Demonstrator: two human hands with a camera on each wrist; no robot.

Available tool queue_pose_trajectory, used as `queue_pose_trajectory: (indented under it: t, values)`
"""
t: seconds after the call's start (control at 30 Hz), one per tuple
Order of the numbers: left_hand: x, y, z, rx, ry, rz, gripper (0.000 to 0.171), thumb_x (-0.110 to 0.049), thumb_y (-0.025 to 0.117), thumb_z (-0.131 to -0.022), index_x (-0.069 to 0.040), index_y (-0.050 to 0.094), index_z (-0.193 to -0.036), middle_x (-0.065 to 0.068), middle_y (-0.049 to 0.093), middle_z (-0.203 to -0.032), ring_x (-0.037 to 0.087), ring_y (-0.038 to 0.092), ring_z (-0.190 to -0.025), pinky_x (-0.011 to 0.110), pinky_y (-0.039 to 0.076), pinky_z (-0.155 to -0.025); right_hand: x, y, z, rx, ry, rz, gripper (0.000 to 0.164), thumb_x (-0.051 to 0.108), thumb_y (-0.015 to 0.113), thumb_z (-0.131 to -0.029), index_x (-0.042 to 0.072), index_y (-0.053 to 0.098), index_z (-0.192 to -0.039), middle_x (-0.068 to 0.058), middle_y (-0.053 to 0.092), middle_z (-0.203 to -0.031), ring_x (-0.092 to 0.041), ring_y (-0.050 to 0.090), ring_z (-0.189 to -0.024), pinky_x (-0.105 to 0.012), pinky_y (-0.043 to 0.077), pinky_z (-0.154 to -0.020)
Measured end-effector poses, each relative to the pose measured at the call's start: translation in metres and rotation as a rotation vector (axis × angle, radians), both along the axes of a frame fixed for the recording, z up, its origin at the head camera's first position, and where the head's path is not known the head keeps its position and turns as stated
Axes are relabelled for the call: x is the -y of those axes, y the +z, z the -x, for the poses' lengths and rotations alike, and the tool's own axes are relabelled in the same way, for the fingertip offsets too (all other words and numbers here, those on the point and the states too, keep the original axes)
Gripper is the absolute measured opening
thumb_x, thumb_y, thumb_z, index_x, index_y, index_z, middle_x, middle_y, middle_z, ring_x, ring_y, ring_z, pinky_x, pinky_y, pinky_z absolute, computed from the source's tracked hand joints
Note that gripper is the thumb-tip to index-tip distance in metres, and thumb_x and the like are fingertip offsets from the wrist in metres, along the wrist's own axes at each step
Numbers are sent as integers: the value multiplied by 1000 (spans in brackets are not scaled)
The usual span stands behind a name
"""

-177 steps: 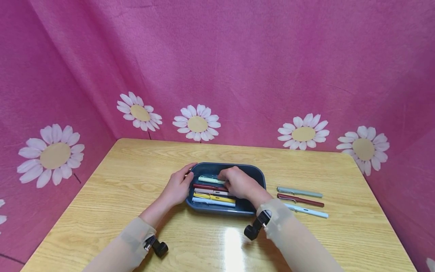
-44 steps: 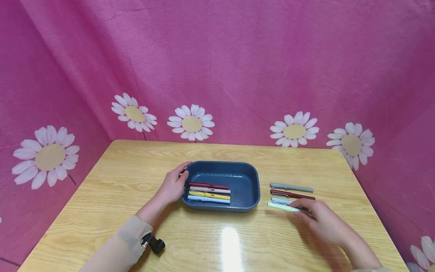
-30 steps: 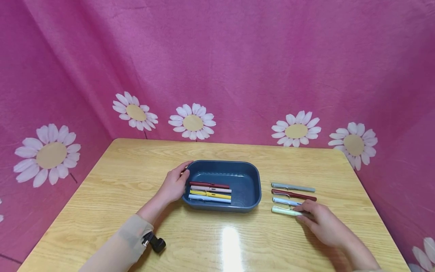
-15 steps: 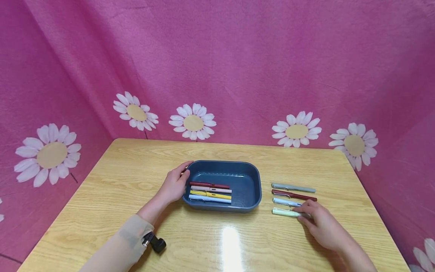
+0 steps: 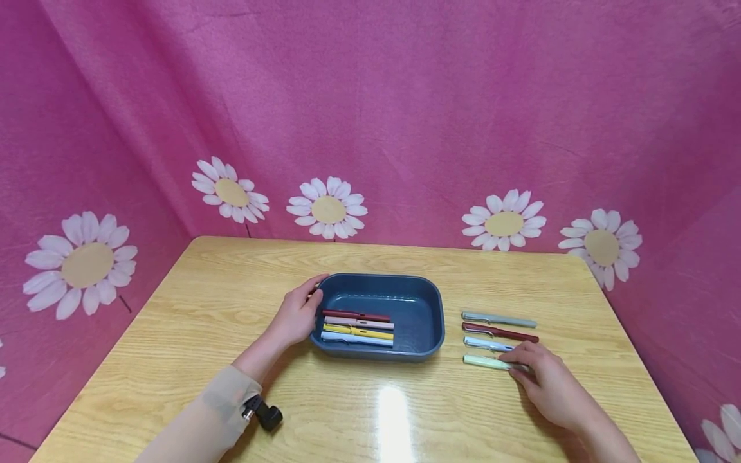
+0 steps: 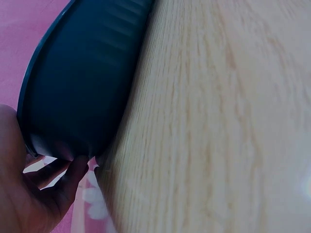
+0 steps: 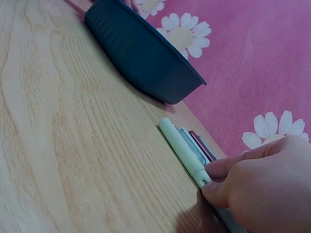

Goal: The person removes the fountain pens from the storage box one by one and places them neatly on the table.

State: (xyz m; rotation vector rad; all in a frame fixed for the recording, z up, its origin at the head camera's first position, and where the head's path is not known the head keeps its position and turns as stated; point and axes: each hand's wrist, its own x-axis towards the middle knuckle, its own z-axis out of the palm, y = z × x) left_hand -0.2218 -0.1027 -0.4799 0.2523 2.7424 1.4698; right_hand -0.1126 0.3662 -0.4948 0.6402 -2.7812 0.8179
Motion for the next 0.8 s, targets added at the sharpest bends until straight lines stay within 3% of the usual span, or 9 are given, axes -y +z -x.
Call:
queue_pose_trajectory:
  t: [0.33, 0.6, 0.8]
  values:
    - [0, 1, 0, 11, 2, -7, 46, -23, 42, -115, -12, 48, -160, 16, 55, -154, 34, 50, -143, 54, 37, -119, 2, 3, -1, -82, 33, 18, 42, -15, 81, -82, 17, 77, -109, 9, 68, -107, -6, 63, -96, -5, 42, -86]
    - [1, 1, 0, 4, -4, -14, 46, -23, 42, -115, -12, 48, -160, 16, 55, -153, 34, 52, -141, 54, 39, -118, 18, 34, 4, -131, 68, 60, 41, -12, 83, -83, 12, 76, -116, 2, 71, -111, -11, 65, -98, -9, 44, -88]
    - [2, -1, 0, -12, -8, -12, 46, -21, 43, -115, -11, 49, -159, 17, 57, -151, 34, 55, -138, 54, 40, -117, 39, 62, 11, -117, 146, 107, 48, -11, 82, -84, 18, 74, -121, 7, 70, -114, -7, 66, -100, -9, 47, -90]
